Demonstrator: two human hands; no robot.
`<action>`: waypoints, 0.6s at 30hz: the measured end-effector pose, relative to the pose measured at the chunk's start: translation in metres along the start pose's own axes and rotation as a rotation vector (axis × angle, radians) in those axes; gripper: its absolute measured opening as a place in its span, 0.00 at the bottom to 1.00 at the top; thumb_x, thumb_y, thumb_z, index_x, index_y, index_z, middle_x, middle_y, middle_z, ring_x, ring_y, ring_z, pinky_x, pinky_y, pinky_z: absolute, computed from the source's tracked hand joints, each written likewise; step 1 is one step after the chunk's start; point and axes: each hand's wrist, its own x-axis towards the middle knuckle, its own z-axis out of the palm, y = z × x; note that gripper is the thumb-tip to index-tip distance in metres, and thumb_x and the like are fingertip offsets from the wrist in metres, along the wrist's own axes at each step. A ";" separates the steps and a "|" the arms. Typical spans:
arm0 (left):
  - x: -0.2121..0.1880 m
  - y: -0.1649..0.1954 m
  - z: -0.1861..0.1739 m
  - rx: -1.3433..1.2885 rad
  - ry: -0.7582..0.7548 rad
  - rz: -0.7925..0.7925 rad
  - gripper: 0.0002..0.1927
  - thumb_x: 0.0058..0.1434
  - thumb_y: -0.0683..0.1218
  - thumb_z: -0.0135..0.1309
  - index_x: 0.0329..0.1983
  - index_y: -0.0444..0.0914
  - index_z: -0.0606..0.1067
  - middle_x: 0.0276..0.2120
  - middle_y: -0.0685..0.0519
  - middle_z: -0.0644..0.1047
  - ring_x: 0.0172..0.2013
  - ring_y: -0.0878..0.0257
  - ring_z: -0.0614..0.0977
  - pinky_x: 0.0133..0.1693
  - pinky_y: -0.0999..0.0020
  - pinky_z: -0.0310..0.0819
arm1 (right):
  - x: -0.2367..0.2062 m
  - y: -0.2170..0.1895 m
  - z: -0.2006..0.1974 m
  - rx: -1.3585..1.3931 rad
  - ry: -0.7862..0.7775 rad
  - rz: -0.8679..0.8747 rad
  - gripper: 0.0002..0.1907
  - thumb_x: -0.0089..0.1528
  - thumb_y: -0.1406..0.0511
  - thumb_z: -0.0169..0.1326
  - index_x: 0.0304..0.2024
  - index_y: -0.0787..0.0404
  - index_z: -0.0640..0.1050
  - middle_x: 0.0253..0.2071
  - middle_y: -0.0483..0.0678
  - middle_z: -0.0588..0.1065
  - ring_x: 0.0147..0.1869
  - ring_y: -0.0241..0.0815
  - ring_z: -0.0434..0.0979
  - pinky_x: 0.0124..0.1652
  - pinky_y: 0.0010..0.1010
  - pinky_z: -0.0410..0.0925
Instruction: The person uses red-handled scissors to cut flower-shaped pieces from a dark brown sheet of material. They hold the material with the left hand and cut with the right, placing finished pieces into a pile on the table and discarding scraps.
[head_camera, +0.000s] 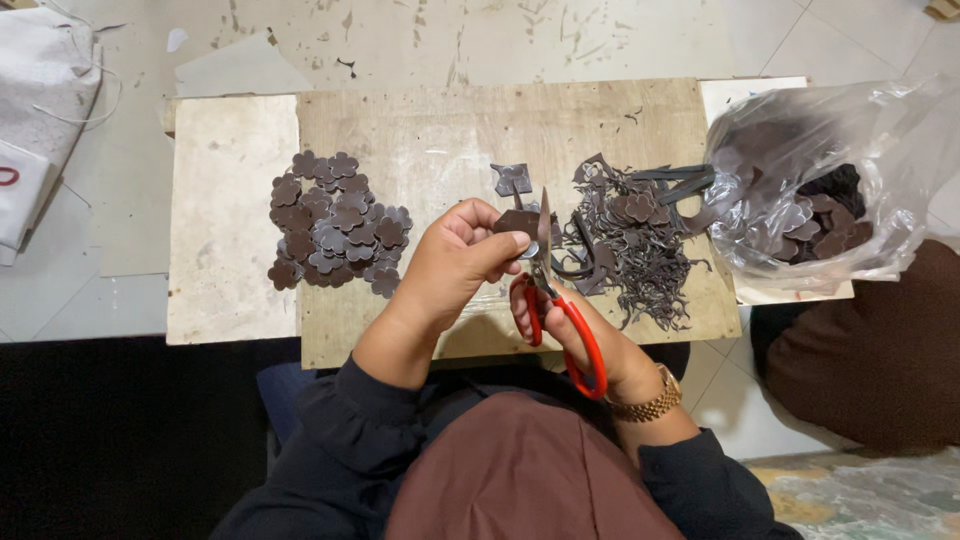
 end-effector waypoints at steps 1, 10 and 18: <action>0.000 0.000 0.001 -0.013 0.008 -0.007 0.08 0.61 0.39 0.60 0.38 0.36 0.71 0.30 0.53 0.80 0.27 0.70 0.80 0.27 0.78 0.69 | 0.000 -0.001 -0.002 -0.009 -0.005 0.006 0.38 0.65 0.35 0.45 0.50 0.63 0.70 0.39 0.43 0.67 0.41 0.34 0.65 0.42 0.26 0.65; 0.002 -0.003 0.004 -0.102 0.017 -0.049 0.08 0.61 0.39 0.61 0.38 0.36 0.72 0.28 0.54 0.79 0.26 0.70 0.80 0.26 0.79 0.67 | -0.003 -0.003 -0.003 -0.071 0.056 0.005 0.38 0.64 0.35 0.48 0.51 0.62 0.69 0.41 0.42 0.67 0.42 0.33 0.67 0.42 0.25 0.66; 0.002 -0.007 -0.002 -0.059 -0.011 0.024 0.09 0.60 0.39 0.62 0.37 0.36 0.72 0.29 0.55 0.79 0.27 0.70 0.80 0.26 0.78 0.66 | -0.003 0.003 0.000 -0.032 0.092 0.018 0.38 0.64 0.36 0.49 0.50 0.63 0.70 0.41 0.42 0.67 0.41 0.32 0.66 0.41 0.24 0.66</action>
